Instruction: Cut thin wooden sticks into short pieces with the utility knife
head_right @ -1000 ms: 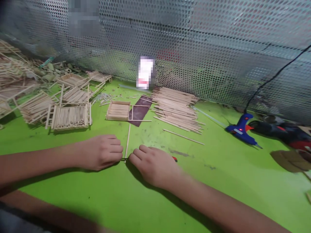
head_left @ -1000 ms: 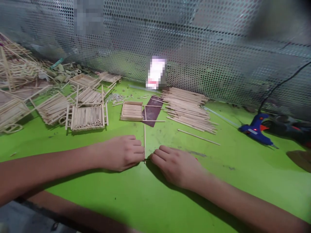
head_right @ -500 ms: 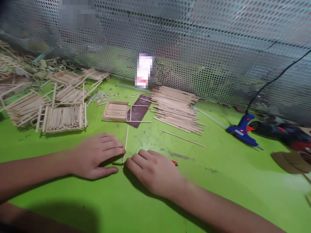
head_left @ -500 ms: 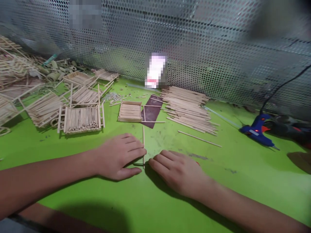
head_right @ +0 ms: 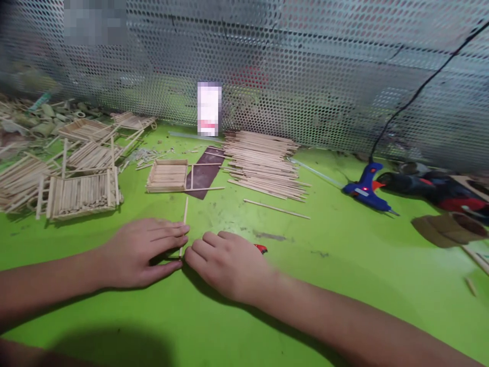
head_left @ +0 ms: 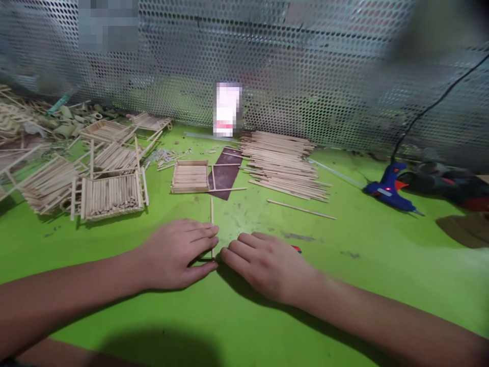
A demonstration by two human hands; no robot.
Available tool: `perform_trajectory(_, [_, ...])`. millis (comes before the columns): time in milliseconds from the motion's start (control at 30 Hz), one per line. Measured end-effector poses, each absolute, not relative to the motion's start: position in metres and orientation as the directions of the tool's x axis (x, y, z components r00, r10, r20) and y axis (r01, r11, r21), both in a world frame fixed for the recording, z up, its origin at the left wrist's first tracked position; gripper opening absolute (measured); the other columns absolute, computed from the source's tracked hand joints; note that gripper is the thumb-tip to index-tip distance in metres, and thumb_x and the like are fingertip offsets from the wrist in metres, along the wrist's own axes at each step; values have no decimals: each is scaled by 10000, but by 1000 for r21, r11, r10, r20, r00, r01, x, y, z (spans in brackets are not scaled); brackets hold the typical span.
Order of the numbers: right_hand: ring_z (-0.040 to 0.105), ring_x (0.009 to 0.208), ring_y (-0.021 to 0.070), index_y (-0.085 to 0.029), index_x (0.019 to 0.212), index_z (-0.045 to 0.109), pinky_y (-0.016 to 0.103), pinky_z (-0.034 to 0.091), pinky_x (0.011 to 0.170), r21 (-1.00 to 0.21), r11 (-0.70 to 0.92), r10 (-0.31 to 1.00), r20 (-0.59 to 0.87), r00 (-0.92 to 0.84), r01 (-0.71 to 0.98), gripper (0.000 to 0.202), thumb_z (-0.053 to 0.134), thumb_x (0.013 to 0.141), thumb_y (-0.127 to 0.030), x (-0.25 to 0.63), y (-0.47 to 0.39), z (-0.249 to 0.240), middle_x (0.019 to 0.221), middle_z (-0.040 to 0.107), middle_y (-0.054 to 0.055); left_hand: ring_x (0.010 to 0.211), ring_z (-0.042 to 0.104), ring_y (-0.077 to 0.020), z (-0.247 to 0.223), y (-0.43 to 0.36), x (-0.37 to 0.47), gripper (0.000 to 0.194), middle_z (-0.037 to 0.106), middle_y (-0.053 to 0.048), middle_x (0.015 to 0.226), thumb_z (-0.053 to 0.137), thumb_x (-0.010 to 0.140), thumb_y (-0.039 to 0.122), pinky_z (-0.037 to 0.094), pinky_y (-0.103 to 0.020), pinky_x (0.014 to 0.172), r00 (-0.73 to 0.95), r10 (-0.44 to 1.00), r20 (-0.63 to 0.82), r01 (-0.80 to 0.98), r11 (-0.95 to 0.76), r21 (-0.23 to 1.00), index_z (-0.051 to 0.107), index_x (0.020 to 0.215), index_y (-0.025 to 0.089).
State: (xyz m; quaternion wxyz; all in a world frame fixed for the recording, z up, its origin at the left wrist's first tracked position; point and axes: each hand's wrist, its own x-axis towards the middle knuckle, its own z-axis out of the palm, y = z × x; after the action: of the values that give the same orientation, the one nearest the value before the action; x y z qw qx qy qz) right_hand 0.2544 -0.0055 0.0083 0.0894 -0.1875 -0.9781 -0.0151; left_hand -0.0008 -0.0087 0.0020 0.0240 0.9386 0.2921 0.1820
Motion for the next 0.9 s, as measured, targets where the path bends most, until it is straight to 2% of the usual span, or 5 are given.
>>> perform_trajectory(167, [502, 794, 195, -150, 1065, 618, 349, 373, 714, -34, 931, 361, 202, -910, 362, 191, 427, 1083, -152, 263, -3, 8, 899, 656, 33, 1076, 765, -261, 2, -9, -2, 396, 774, -103, 1233, 505, 1058, 429, 611, -425, 956, 766, 549, 334, 536, -833, 140, 759, 1147, 138])
perform_trajectory(367, [493, 815, 195, -157, 1088, 618, 357, 369, 715, -75, 926, 377, 195, -906, 369, 180, 438, 1088, -172, 264, -4, 5, 926, 659, 27, 1081, 733, -248, 5, -7, -6, 369, 775, -86, 1230, 533, 1064, 448, 531, -422, 971, 777, 521, 353, 494, -853, 172, 720, 1186, 154])
perform_trajectory(533, [483, 822, 200, -157, 1069, 624, 355, 368, 733, -115, 918, 396, 180, -901, 380, 156, 469, 1076, -162, 262, -6, 7, 924, 656, 32, 859, 677, -176, 8, -9, -6, 176, 784, -20, 975, 551, 1060, 244, 467, -359, 849, 769, 496, 404, 431, -868, 246, 711, 1079, 176])
perform_trajectory(667, [475, 798, 196, -134, 1058, 638, 349, 380, 729, -122, 923, 381, 182, -906, 364, 159, 479, 1062, -136, 260, -7, 9, 901, 643, 41, 733, 581, -165, 5, -13, -3, 214, 705, -22, 818, 514, 1062, 201, 436, -337, 756, 766, 510, 390, 437, -859, 265, 696, 961, 149])
perform_trajectory(900, [506, 818, 199, -132, 1086, 646, 332, 413, 704, -121, 923, 380, 143, -914, 365, 173, 478, 1048, -111, 257, -7, 11, 926, 661, 51, 716, 524, -170, 3, -14, -1, 238, 629, -33, 775, 481, 1054, 175, 410, -321, 708, 765, 525, 374, 425, -847, 319, 651, 891, 138])
